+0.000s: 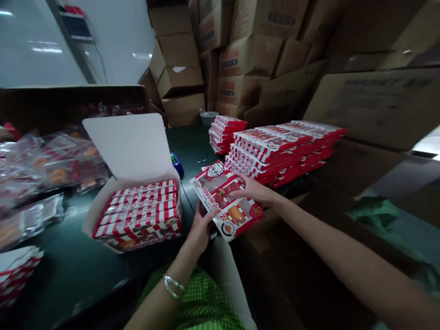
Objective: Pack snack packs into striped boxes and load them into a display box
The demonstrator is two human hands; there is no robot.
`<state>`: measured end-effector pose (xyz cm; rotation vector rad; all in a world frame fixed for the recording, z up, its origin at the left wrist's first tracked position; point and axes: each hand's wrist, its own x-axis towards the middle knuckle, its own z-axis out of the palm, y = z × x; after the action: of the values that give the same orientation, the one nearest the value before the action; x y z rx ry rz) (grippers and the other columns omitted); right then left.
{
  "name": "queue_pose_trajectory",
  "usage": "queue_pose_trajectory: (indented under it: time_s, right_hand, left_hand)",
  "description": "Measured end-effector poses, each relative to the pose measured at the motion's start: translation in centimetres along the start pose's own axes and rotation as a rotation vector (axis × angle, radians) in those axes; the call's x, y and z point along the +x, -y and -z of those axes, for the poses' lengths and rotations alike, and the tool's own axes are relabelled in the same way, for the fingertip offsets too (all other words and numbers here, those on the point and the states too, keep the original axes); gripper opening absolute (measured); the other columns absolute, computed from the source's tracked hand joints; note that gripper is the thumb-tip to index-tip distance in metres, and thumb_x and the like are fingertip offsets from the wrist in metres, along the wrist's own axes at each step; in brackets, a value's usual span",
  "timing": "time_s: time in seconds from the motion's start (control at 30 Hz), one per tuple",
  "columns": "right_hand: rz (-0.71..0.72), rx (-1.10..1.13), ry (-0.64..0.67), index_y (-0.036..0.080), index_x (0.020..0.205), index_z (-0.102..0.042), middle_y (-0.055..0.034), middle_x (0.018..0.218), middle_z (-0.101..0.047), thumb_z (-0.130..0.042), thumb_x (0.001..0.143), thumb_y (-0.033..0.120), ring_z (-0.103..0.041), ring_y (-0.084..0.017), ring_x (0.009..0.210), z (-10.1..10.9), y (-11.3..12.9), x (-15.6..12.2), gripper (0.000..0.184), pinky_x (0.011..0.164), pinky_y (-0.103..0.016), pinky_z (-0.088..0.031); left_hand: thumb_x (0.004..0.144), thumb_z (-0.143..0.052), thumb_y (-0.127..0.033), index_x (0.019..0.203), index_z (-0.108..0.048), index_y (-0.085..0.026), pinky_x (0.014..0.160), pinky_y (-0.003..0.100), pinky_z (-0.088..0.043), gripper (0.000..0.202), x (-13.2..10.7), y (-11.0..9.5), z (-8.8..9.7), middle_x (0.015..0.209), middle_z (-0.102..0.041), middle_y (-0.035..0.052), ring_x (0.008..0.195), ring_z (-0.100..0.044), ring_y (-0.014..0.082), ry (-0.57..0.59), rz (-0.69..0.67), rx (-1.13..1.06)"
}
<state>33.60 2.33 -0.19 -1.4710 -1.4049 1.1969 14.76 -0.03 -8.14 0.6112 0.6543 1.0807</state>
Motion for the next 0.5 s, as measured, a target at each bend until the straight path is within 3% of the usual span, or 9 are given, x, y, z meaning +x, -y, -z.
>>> queue_pose_trajectory:
  time_s: [0.07,0.13,0.27,0.37,0.43,0.5]
  right_hand:
    - [0.058,0.112,-0.064,0.023,0.129,-0.045,-0.0086,0.104,-0.071,-0.08,0.055,0.046,-0.069,-0.03,0.087,0.4,-1.3,-2.2,0.085,0.075,-0.045,-0.057]
    - [0.119,0.209,-0.134,0.023,0.124,-0.049,-0.0101,0.108,-0.07,-0.076,0.057,0.054,-0.069,-0.032,0.092,-0.1,-3.2,-3.6,0.078,0.078,-0.046,-0.056]
    - [0.185,0.327,-0.169,0.025,0.121,-0.053,-0.0093,0.12,-0.066,-0.061,0.066,0.069,-0.061,-0.032,0.111,-2.7,-7.5,-4.7,0.071,0.091,-0.047,-0.051]
    - [0.146,0.294,-0.036,0.029,0.114,-0.06,-0.0071,0.108,-0.071,-0.055,0.076,0.064,-0.066,-0.029,0.102,-4.4,-9.3,-6.2,0.052,0.082,-0.045,-0.055]
    - [0.109,0.2,0.118,0.027,0.099,-0.069,-0.0083,0.087,-0.074,-0.066,0.072,0.055,-0.07,-0.029,0.08,-4.3,-9.1,-7.8,0.039,0.064,-0.042,-0.058]
    - [0.108,0.084,0.246,0.023,0.09,-0.073,-0.0088,0.075,-0.073,-0.078,0.063,0.042,-0.069,-0.029,0.067,-3.3,-7.5,-9.2,0.034,0.057,-0.041,-0.057]
  left_hand:
    - [0.063,-0.077,-0.03,0.135,-0.032,-0.024,0.091,0.04,-0.049,0.084,0.3,-1.2,-1.1,0.126,-0.06,0.0117,0.109,-0.062,0.0284,0.145,0.015,0.119]
    - [0.062,-0.077,-0.031,0.136,-0.033,-0.02,0.092,0.042,-0.048,0.087,0.5,-3.6,-2.8,0.125,-0.06,0.0144,0.11,-0.06,0.0319,0.251,-0.04,0.389]
    - [0.059,-0.076,-0.039,0.134,-0.043,-0.017,0.093,0.044,-0.043,0.085,1.3,-9.5,-7.4,0.118,-0.062,0.0155,0.107,-0.058,0.0367,0.473,-0.298,1.252]
    - [0.058,-0.073,-0.041,0.129,-0.048,-0.013,0.091,0.042,-0.043,0.08,2.8,-11.4,-9.3,0.114,-0.064,0.0169,0.103,-0.059,0.036,0.681,-0.324,1.816]
    - [0.057,-0.072,-0.04,0.127,-0.05,-0.011,0.087,0.041,-0.045,0.079,4.0,-11.1,-9.0,0.113,-0.064,0.0184,0.101,-0.06,0.0359,0.728,-0.247,2.038]
    - [0.056,-0.072,-0.04,0.127,-0.049,-0.01,0.084,0.041,-0.047,0.08,5.1,-10.4,-8.0,0.115,-0.063,0.0209,0.099,-0.061,0.0368,0.724,-0.196,2.139]
